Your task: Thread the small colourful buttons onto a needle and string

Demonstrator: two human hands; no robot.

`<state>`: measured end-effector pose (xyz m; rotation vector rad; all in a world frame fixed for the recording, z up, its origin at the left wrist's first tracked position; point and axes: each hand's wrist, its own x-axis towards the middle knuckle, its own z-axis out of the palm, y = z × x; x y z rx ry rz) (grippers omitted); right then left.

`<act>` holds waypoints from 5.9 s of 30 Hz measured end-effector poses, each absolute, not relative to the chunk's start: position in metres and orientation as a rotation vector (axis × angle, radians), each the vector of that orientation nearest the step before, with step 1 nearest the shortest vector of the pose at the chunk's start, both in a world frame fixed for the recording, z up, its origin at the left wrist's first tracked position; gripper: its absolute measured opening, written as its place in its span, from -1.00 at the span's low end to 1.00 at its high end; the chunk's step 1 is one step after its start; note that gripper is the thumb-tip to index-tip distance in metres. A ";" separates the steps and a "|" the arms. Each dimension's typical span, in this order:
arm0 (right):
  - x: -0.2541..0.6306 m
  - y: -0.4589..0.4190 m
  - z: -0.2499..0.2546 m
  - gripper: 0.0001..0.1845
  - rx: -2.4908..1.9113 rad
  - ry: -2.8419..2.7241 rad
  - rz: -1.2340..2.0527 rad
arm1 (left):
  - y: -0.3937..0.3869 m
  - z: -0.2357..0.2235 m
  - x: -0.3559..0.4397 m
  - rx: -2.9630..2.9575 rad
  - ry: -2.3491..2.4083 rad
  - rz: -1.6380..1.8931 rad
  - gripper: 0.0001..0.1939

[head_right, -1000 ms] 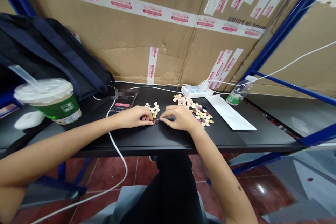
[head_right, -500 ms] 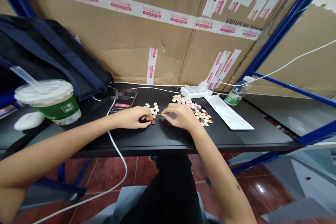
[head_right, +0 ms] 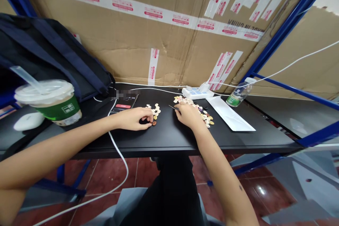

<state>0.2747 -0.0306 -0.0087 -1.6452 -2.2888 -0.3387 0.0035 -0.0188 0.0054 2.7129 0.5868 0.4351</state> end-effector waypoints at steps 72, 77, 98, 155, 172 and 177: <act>0.233 -0.045 -0.019 -0.82 -0.761 -2.101 0.473 | -0.019 -0.002 0.009 2.284 0.618 0.889 -0.87; 0.245 -0.037 -0.018 -0.82 -0.928 -2.135 0.277 | -0.016 0.000 0.007 2.461 0.722 0.924 -0.79; 0.246 -0.041 -0.012 -0.80 -0.890 -2.324 0.211 | -0.013 -0.003 0.005 2.478 0.805 0.579 -0.88; 0.232 -0.050 -0.016 -0.78 -0.701 -2.202 0.402 | -0.013 -0.004 0.012 1.778 0.764 0.640 -0.83; 0.232 -0.047 -0.020 -0.78 -0.715 -2.124 0.369 | -0.019 -0.009 0.019 1.521 0.793 0.781 -0.85; 0.233 -0.049 -0.020 -0.75 -0.752 -2.085 0.427 | -0.018 -0.012 0.019 1.527 0.741 0.814 -0.81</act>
